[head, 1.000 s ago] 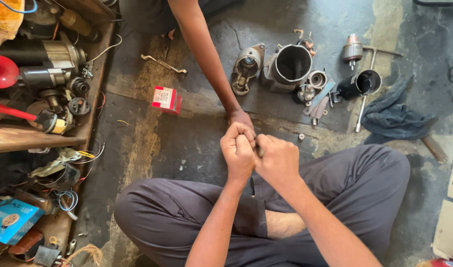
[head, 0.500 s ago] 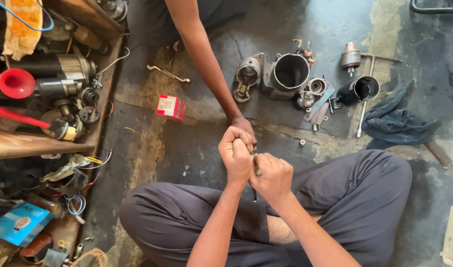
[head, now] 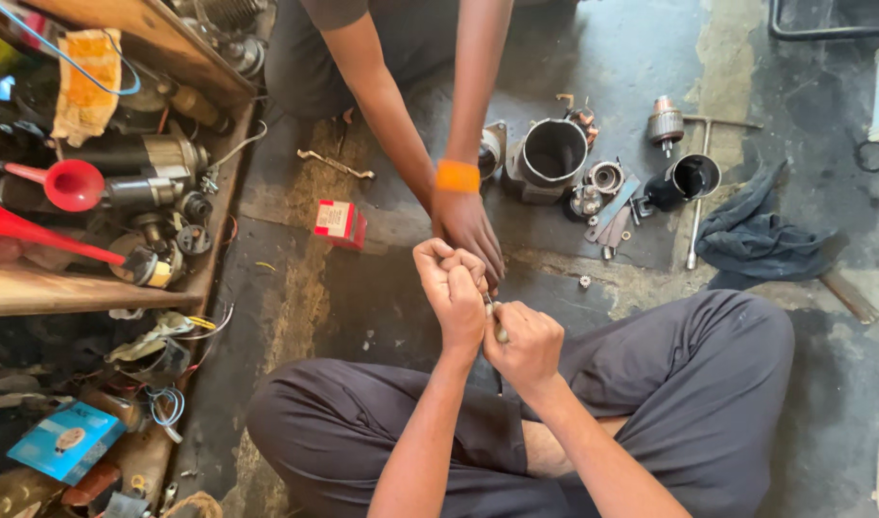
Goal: The person sits on the floor and disassembles a small electric motor, using a screwdriver and hammer to remove components. They wipe parts with a cloth, apply grease from a packet, and reassemble the motor with visible tools and parts laid out on the floor.
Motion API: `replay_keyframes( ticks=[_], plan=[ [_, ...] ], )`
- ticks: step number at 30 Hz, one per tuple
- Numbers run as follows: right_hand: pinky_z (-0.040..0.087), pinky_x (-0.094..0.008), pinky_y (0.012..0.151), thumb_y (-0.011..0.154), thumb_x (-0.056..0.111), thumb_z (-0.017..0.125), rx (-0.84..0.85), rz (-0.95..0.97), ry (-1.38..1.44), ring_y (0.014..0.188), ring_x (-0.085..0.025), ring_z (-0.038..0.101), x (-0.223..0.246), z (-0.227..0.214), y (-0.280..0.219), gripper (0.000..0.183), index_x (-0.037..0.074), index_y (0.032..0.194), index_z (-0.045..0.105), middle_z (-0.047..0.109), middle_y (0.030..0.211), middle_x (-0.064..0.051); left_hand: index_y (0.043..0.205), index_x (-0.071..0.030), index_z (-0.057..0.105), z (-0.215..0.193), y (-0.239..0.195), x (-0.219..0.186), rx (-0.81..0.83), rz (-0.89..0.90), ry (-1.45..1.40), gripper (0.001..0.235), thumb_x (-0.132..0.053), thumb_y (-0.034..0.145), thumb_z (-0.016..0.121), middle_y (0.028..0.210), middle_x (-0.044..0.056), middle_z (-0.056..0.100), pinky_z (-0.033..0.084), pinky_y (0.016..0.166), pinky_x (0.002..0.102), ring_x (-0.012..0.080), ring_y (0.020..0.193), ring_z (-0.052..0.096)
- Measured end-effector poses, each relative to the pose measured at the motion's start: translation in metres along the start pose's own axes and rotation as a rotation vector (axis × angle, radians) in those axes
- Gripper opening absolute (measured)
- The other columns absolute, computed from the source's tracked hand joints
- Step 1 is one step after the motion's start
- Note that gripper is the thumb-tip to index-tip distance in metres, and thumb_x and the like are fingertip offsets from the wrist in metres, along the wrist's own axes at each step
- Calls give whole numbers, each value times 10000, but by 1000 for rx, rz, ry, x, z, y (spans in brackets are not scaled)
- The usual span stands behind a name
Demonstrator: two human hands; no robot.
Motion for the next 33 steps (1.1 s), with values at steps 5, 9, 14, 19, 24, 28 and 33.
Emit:
replay_keyframes(
  ticks=[5, 9, 14, 19, 24, 28, 33],
  plan=[
    [433, -389, 527, 780, 48, 731, -50, -12, 11, 558, -302, 576, 3, -4, -3, 89, 53, 766, 644, 601, 671, -94, 1107, -94, 342, 0, 1, -2, 20, 24, 41, 297, 96, 881, 308, 685, 38, 460, 336, 521, 237, 79, 577, 355],
    [422, -388, 520, 795, 42, 739, -67, -5, 23, 546, -297, 568, 1, -4, -6, 89, 47, 770, 655, 593, 656, -90, 1100, -95, 335, -1, 1, -1, 18, 17, 33, 292, 94, 880, 308, 677, 42, 460, 333, 513, 230, 70, 572, 342],
    [416, -388, 520, 776, 32, 729, -81, 2, 42, 543, -296, 558, -2, -5, -9, 68, 43, 777, 662, 583, 651, -90, 1100, -85, 331, 4, -1, -2, 32, 28, 46, 285, 96, 882, 309, 688, 46, 466, 342, 527, 237, 81, 585, 362],
    [407, -392, 514, 802, 30, 740, -99, -4, 57, 535, -289, 551, -4, -6, -9, 81, 44, 780, 663, 562, 638, -83, 1092, -89, 323, 3, 1, -1, 19, 19, 49, 276, 94, 886, 307, 669, 44, 464, 335, 513, 233, 71, 568, 349],
    [399, -395, 511, 804, 26, 751, -120, -4, 76, 520, -295, 524, -6, -7, -11, 93, 39, 778, 663, 541, 629, -88, 1090, -91, 320, 3, 1, 0, 33, 29, 55, 275, 95, 888, 305, 671, 44, 462, 340, 519, 236, 75, 571, 358],
    [398, -394, 516, 817, 23, 751, -125, -11, 98, 523, -288, 522, -7, -8, -12, 94, 39, 785, 663, 537, 633, -88, 1093, -96, 318, 4, 1, 0, 36, 26, 49, 286, 97, 882, 307, 670, 44, 464, 333, 514, 234, 70, 566, 353],
    [384, -394, 505, 820, 28, 756, -131, -9, 105, 510, -286, 510, -10, -8, -13, 82, 34, 792, 679, 524, 619, -90, 1089, -95, 320, 3, 1, -1, 25, 16, 64, 279, 90, 880, 305, 666, 45, 462, 333, 505, 233, 74, 559, 356]
  ],
)
Point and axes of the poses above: each hand's wrist, its own y-axis towards the middle knuckle, its own z-axis out of the palm, x = y × z, the point moved 10 cm from there along y, towards the middle knuckle
